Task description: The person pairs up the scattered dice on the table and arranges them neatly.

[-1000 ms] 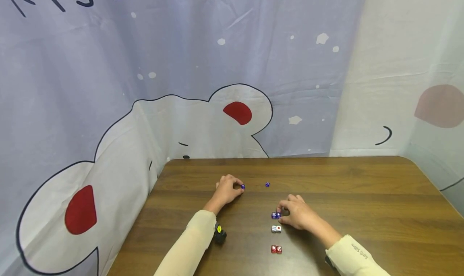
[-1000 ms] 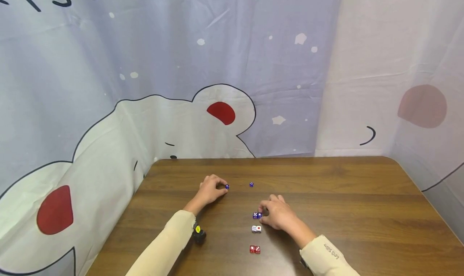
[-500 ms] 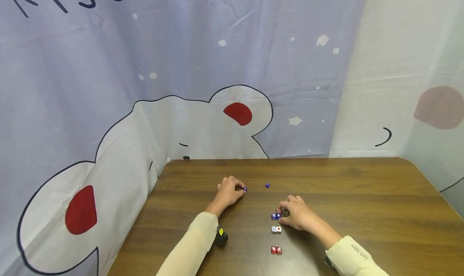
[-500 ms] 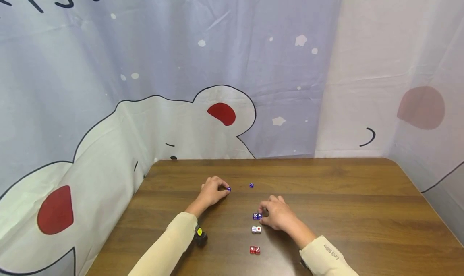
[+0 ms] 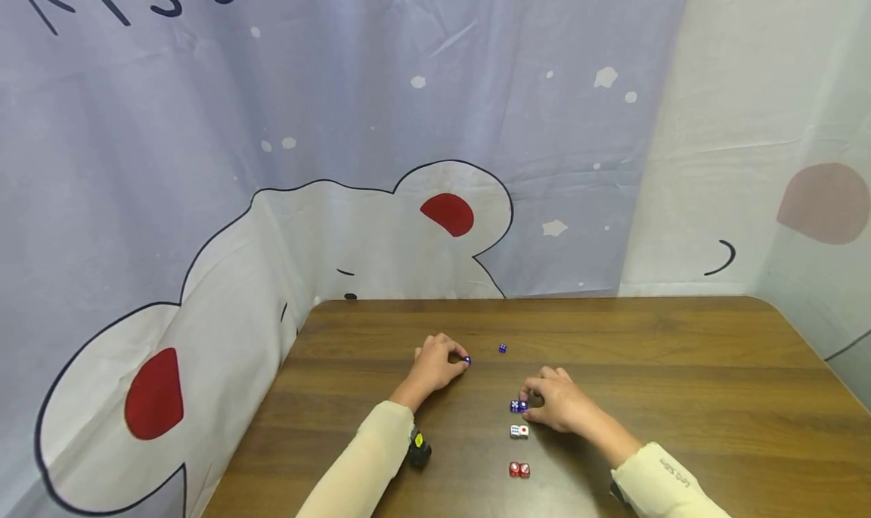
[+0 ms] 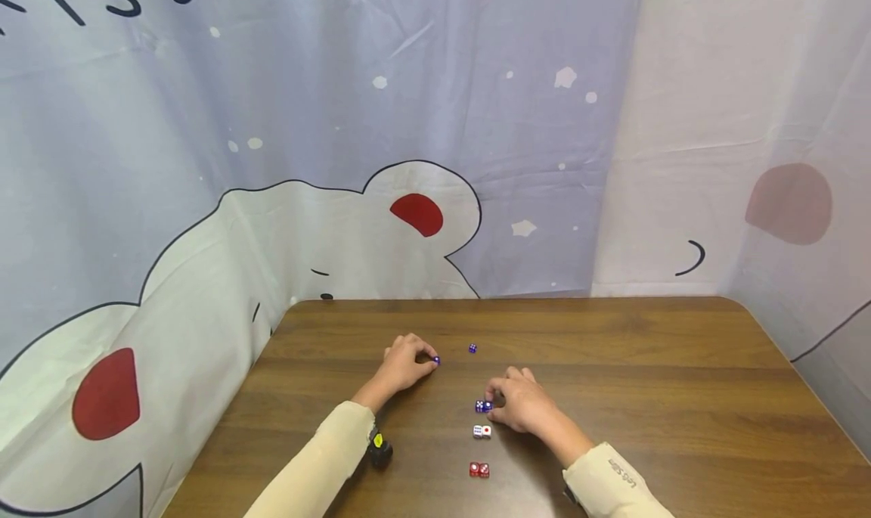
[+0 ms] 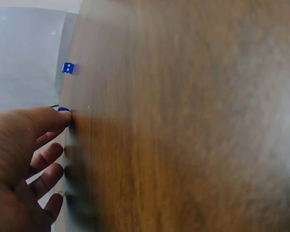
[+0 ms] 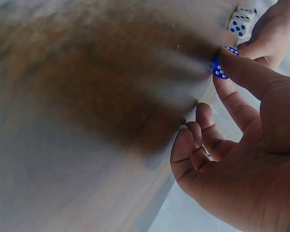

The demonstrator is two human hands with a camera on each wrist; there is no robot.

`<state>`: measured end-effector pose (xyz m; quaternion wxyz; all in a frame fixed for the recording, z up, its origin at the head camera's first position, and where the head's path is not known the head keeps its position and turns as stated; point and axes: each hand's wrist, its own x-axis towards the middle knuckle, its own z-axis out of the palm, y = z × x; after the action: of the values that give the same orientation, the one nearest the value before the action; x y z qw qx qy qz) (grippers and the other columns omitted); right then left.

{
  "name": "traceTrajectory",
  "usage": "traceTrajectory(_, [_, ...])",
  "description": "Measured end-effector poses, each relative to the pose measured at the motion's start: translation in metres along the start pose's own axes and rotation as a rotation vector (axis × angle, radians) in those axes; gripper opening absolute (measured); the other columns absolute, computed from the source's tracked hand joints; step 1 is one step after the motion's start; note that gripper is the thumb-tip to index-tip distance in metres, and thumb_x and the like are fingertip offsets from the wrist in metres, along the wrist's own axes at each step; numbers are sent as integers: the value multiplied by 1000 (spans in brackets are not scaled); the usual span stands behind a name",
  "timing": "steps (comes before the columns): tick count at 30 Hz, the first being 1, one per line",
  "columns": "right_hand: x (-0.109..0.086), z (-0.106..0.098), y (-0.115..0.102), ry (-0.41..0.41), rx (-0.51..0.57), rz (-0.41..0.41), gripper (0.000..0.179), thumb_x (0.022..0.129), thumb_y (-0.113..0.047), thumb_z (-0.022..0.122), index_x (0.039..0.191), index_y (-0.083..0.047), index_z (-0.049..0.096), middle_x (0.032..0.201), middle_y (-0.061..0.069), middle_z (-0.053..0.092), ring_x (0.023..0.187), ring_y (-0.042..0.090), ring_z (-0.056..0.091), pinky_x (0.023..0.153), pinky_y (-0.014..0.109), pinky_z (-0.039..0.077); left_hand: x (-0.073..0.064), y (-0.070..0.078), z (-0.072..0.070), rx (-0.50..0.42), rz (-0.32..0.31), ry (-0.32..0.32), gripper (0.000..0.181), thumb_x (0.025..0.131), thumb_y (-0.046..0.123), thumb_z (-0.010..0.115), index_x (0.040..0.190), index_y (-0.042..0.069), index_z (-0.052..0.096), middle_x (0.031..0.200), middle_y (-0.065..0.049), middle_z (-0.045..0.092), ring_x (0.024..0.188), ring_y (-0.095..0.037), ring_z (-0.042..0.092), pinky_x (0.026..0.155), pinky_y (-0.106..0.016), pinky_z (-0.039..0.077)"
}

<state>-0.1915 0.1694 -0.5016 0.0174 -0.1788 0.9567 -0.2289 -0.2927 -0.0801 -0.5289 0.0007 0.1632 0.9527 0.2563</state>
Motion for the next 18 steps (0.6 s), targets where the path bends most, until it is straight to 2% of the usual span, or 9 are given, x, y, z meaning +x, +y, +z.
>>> traceTrajectory(18, [2,0,2,-9,5,-17,25,76,-22,87,86,-23,63,89,-5,51,89,19,43,77,36,40,-7,18,7,20,32,-38,9,90,30,77,95,23,76,112,3,62,109,-21,52,90,-47,37])
